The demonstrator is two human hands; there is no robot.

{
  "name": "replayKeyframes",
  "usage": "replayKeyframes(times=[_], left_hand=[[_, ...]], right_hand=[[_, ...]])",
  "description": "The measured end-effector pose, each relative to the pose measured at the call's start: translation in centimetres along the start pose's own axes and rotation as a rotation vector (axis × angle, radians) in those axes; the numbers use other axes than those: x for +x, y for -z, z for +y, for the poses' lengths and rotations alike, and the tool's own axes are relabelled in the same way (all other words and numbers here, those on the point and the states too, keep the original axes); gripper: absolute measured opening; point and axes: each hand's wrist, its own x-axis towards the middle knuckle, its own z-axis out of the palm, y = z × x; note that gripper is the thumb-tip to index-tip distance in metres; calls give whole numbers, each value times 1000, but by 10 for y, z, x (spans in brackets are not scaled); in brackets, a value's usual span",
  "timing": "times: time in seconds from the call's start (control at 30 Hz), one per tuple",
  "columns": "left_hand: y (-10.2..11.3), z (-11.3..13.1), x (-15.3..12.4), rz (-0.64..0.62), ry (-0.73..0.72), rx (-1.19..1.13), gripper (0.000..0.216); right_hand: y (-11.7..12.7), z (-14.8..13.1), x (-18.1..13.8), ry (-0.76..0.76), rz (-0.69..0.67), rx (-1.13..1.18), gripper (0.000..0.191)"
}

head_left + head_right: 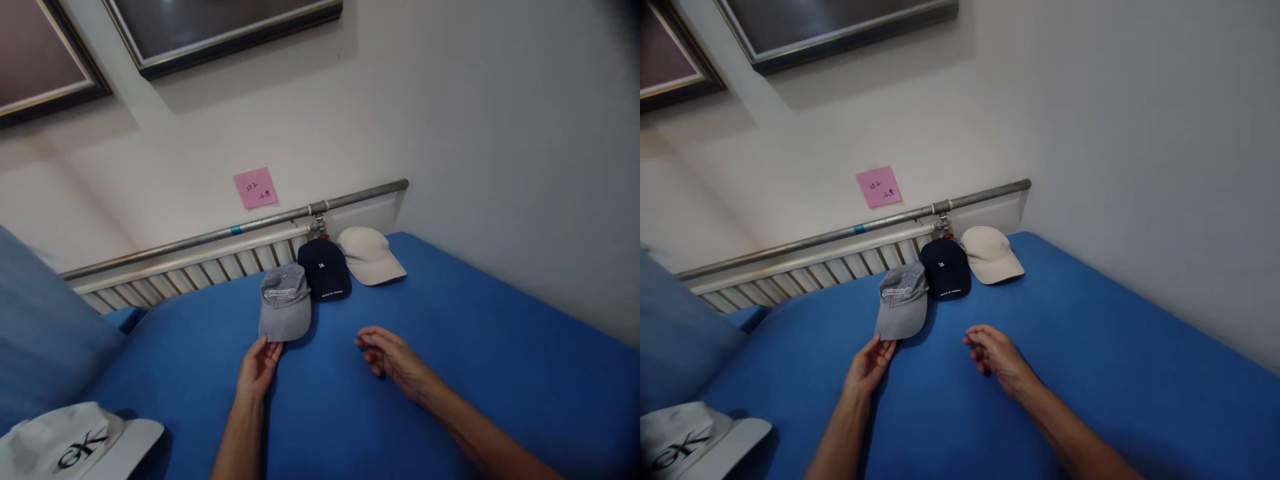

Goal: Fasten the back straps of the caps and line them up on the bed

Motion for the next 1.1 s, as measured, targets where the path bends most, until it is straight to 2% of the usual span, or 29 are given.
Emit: replayKeyframes(times=[0.13,0.2,0.27,0.33,0.43,0.57,0.63,0.73,0.87,0.97,1.1], left_hand=[[26,-6,-38,-104,39,53,19],[33,-9,-49,-241,60,157,18],[34,-12,-56,-376,67,280,27],[31,-15,-60,-432,51,370,36],[22,-18,-63,-405,-15,418,40],[18,-21,-63,-397,-72,357,38],[20,-21,-59,-352,-105,305,35],[23,-17,-54,-250,-155,289,40],[22,-11,-55,-202,-245,386,49],[23,-8,-60,-312,-357,529,40],[28,1,-69,-587,-485,800,31]], right_hand=[[-7,0,-3,-140,-96,145,28],[-7,-3,-4,-174,-168,281,30],[-5,-7,-5,-189,-198,376,27],[-4,-10,-7,-132,-156,401,26],[-7,-11,-13,88,-105,325,29],[-17,-7,-23,354,-146,81,10],[-20,-4,-26,434,-188,-61,6],[-20,0,-22,545,-251,-222,12],[-14,9,-7,592,-216,-279,14],[-9,18,4,568,-184,-292,14],[-8,25,15,532,-127,-196,12]])
